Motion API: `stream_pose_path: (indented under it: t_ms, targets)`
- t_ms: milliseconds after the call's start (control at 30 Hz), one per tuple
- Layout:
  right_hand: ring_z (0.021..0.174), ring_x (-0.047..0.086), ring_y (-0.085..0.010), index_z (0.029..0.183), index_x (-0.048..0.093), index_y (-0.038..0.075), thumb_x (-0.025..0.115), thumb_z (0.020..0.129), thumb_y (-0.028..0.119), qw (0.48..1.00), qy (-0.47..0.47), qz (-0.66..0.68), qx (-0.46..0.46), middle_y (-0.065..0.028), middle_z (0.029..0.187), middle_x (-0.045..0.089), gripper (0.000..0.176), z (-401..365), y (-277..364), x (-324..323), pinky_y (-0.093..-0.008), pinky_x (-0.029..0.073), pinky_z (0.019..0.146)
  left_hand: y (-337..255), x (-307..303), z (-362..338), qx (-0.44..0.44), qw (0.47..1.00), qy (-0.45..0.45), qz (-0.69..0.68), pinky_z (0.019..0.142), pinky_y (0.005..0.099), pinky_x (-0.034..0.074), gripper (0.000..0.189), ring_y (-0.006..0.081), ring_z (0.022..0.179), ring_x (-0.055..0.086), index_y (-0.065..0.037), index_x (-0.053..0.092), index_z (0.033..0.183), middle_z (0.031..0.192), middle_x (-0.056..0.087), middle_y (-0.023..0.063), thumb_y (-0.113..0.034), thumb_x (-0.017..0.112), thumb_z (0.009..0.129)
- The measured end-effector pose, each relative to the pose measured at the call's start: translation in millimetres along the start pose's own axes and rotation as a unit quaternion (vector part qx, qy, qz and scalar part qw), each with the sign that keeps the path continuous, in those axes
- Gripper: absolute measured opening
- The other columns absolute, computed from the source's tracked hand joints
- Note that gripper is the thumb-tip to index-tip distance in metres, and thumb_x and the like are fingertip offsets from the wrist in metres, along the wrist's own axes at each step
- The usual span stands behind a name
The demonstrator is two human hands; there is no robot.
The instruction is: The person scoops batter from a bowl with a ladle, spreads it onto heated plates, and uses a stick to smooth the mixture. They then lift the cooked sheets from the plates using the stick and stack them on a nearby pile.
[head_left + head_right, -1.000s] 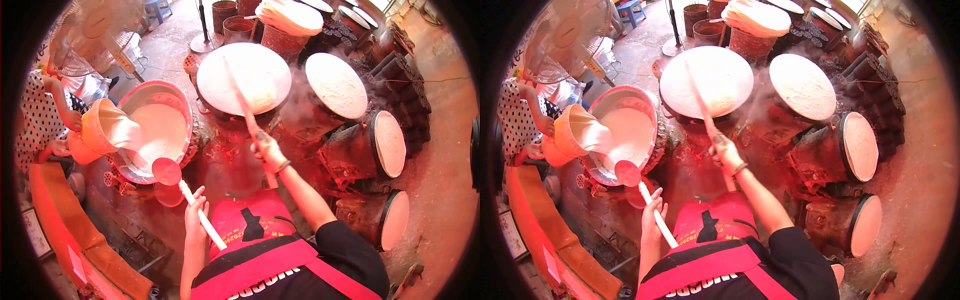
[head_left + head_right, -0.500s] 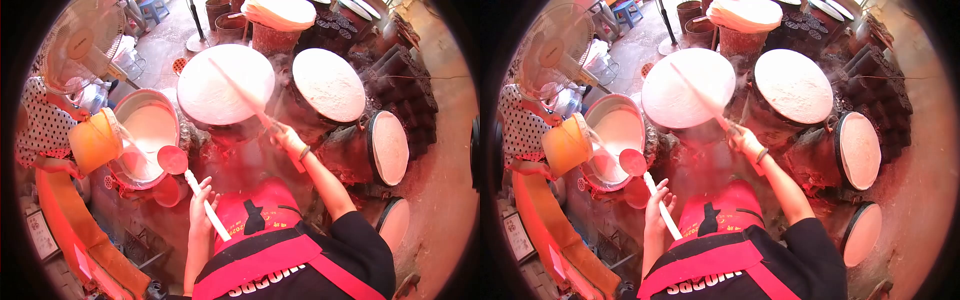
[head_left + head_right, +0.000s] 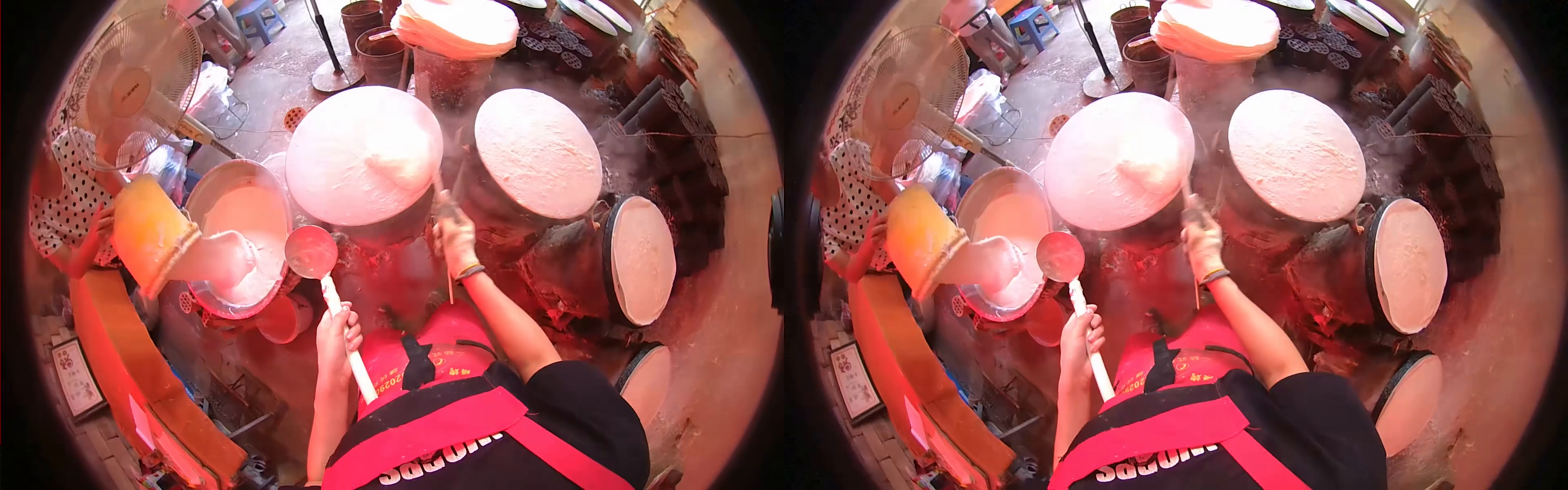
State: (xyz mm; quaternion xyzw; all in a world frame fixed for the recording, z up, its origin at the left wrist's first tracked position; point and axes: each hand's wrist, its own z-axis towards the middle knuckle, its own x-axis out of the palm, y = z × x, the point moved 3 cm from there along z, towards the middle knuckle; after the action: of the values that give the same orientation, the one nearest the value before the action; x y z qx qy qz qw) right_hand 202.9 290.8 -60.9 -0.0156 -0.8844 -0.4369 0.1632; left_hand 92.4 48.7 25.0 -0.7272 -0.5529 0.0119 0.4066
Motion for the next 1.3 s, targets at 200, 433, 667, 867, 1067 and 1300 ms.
stream_pose_path:
  t_ms: [200,433,667,867,1067,1300]
  targets:
    - [0.046,0.033,-0.0015,0.123,0.057,0.011,0.063,0.086,0.019,0.982,0.12,-0.128,-0.068,0.0095,0.058,0.042,0.038,5,32,14,-0.0198,0.027,0.041,-14,9,7,-0.019,0.999,0.042,0.009,0.039,0.0172,0.031,0.012,0.0055,0.052,0.038,-0.003,0.043,0.104,0.076,0.045,0.0029,-0.006,0.046,0.093]
    - [0.044,0.036,-0.0037,0.122,0.058,0.01,0.061,0.086,0.019,0.962,0.186,-0.2,-0.006,0.008,0.057,0.042,0.037,0,35,-1,-0.021,0.027,0.039,-26,10,16,-0.026,0.997,0.056,0.038,0.04,0.0174,0.032,0.012,0.0059,0.052,0.039,-0.003,0.045,0.104,0.075,0.044,0.0017,-0.011,0.045,0.095]
    - [0.044,0.037,-0.0017,0.119,0.06,0.012,0.062,0.085,0.021,0.994,0.045,-0.082,-0.058,0.0072,0.057,0.045,0.035,-19,5,-30,-0.0192,0.027,0.038,-55,24,98,0.022,0.987,0.072,0.143,0.044,0.022,0.037,0.011,0.0096,0.052,0.04,-0.007,0.039,0.084,0.066,0.039,0.0003,-0.007,0.044,0.093]
    - [0.037,0.033,-0.0057,0.117,0.06,0.023,0.064,0.086,0.031,0.981,0.129,-0.121,0.076,0.0041,0.052,0.044,0.033,-41,-28,1,-0.0218,0.024,0.034,-18,54,148,-0.057,0.991,0.084,0.086,0.037,0.022,0.037,0.008,0.0114,0.046,0.041,-0.002,0.039,0.082,0.066,0.042,0.0032,-0.004,0.043,0.088]
    - [0.036,0.036,-0.0069,0.117,0.06,0.021,0.062,0.087,0.03,0.969,0.176,-0.17,-0.003,0.0035,0.05,0.044,0.031,-80,34,22,-0.0226,0.025,0.033,-101,42,64,-0.145,0.973,0.178,-0.031,0.034,0.0158,0.029,0.011,0.0035,0.048,0.037,0.0,0.045,0.095,0.066,0.039,-0.0004,-0.011,0.046,0.093]
    - [0.078,0.059,-0.0094,0.116,0.061,0.004,0.06,0.089,0.022,0.92,0.042,-0.302,-0.247,-0.0076,0.087,0.067,0.032,-62,-42,-30,-0.0247,0.047,0.067,-115,5,60,-0.3,0.941,0.154,-0.018,0.03,0.0135,0.025,0.014,0.0016,0.045,0.031,0.001,0.042,0.102,0.065,0.035,-0.001,-0.011,0.042,0.095]
